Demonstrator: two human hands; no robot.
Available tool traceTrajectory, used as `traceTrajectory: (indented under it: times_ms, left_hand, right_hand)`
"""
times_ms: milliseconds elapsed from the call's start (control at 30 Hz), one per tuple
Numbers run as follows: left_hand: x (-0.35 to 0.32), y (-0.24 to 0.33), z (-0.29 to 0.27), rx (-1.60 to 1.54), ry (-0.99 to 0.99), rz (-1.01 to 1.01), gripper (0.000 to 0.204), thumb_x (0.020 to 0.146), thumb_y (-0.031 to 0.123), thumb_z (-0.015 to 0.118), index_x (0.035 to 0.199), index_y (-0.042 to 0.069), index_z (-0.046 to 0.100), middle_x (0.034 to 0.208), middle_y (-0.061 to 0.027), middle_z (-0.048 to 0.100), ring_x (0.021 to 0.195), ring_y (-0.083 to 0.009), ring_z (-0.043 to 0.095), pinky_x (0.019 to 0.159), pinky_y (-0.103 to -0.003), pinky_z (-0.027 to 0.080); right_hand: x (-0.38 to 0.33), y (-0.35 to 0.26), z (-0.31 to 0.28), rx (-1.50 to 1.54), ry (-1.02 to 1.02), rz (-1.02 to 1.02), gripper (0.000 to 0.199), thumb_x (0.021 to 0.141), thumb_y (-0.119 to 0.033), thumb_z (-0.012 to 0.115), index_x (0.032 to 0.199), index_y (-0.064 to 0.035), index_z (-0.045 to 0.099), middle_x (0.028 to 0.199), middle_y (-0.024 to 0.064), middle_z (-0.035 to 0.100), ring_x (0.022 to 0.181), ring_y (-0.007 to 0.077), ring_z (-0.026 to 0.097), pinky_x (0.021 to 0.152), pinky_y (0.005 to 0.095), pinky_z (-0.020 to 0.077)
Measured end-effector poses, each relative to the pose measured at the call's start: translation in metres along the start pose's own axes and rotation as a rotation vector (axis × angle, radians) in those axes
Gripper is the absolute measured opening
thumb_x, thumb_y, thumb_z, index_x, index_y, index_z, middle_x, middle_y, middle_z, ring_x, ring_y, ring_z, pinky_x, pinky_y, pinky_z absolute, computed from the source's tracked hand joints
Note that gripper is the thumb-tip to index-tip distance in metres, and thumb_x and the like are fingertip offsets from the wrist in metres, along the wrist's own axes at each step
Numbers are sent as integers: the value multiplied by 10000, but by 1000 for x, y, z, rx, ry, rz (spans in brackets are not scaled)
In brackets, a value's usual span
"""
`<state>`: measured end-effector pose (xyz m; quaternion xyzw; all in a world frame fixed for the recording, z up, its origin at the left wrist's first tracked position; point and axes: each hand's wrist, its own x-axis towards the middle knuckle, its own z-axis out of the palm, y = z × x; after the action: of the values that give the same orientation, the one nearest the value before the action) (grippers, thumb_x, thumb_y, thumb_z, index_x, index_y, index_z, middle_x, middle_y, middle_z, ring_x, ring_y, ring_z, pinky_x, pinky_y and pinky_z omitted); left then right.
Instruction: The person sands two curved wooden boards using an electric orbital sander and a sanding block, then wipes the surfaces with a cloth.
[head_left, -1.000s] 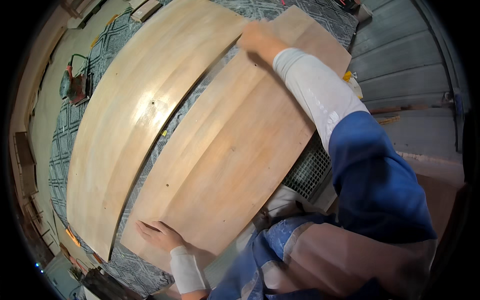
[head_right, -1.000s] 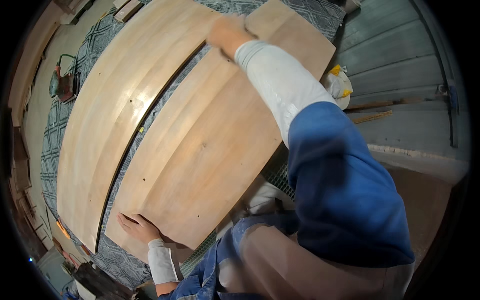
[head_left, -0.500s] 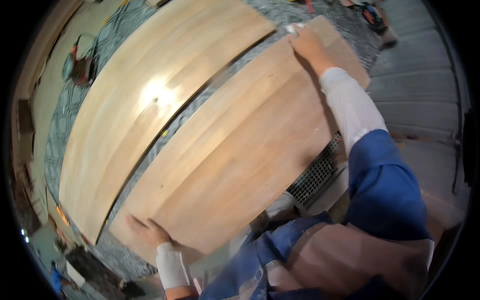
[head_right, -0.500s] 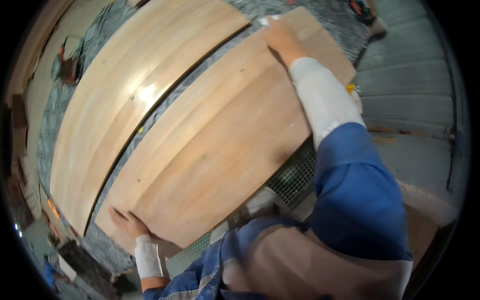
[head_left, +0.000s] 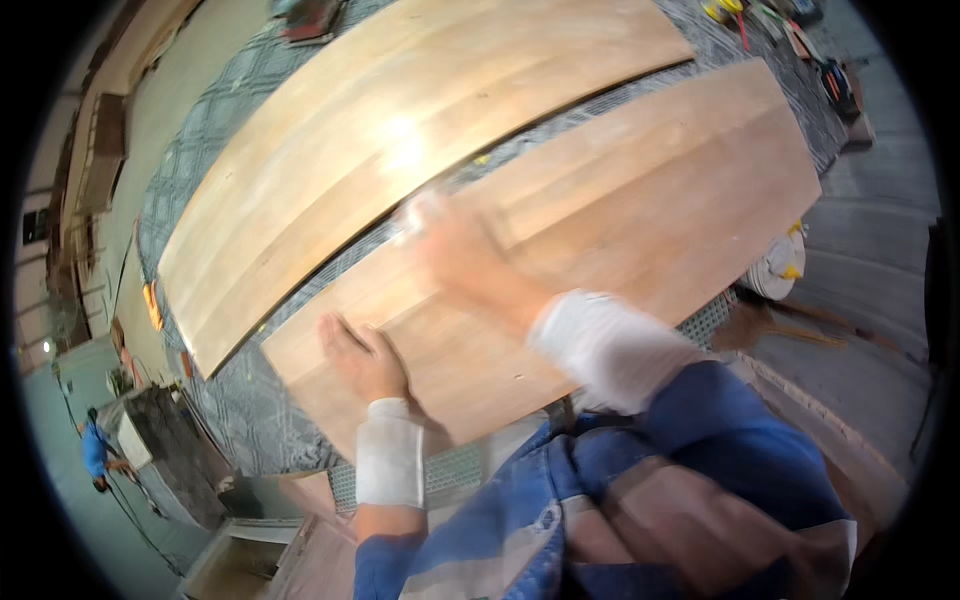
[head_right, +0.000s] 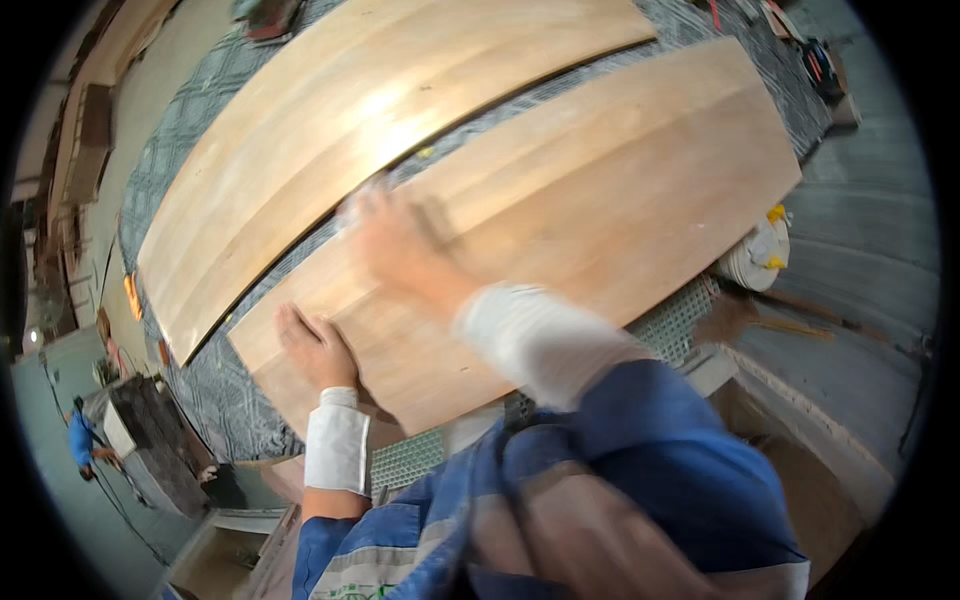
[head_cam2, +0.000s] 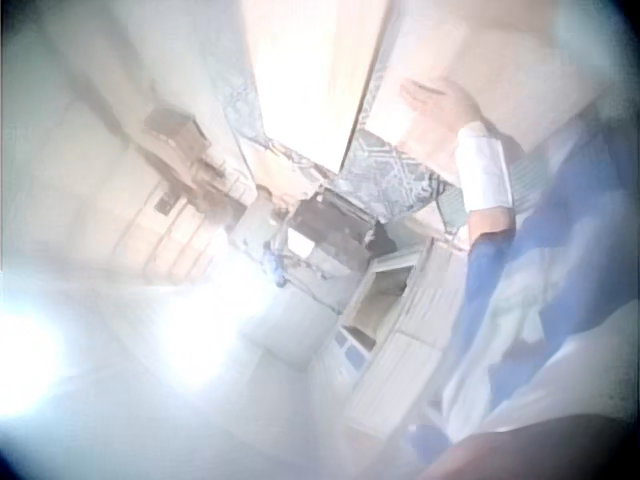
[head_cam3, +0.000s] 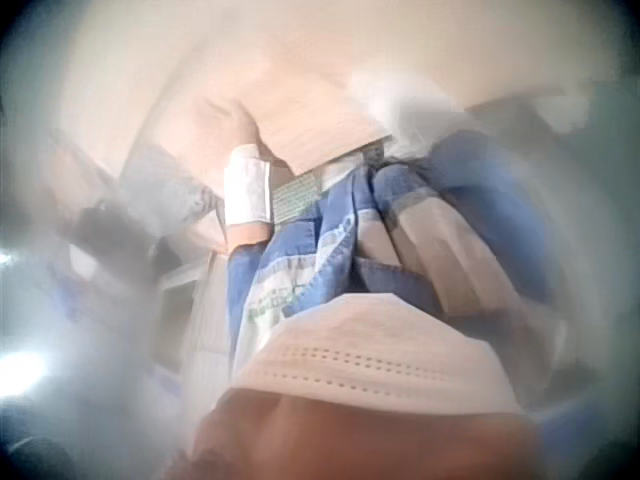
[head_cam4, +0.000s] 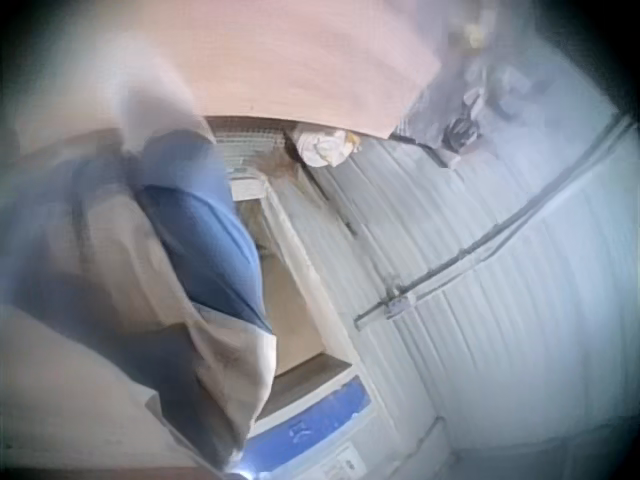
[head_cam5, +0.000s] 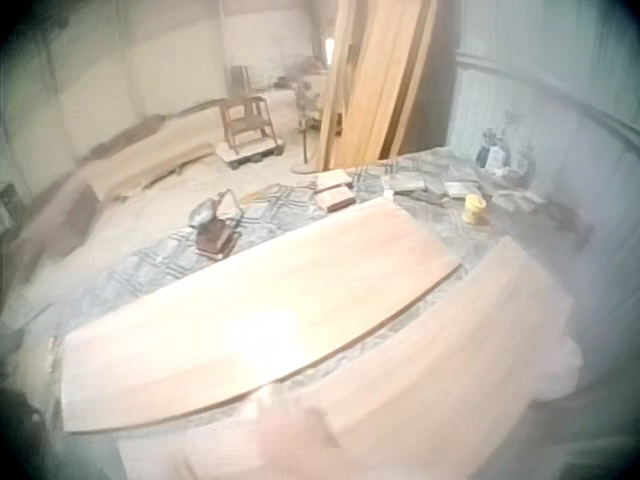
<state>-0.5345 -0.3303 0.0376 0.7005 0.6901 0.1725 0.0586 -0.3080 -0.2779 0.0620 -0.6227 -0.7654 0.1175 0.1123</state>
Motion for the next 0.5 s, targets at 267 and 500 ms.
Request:
traceTrajectory:
  times_ms: [267,500]
  left_hand:
    - [-29,-181,-66,74,-21,-376,663,1029,390,526,1485,-66,374,1565,-254,365,1473,-407,303,1224,-532,184]
    - [-25,-200,-57,-13,-80,-257,697,1041,408,503,1542,-33,301,1617,-215,301,1533,-355,212,1253,-542,65]
  right_hand:
    - [-27,55,19,-51,418,286,429,916,-176,641,1315,-18,624,1308,296,554,1199,455,507,1053,533,410]
    - [81,-283,119,287,151,-166,511,881,-101,621,1382,-37,545,1448,274,480,1364,446,425,1136,550,332]
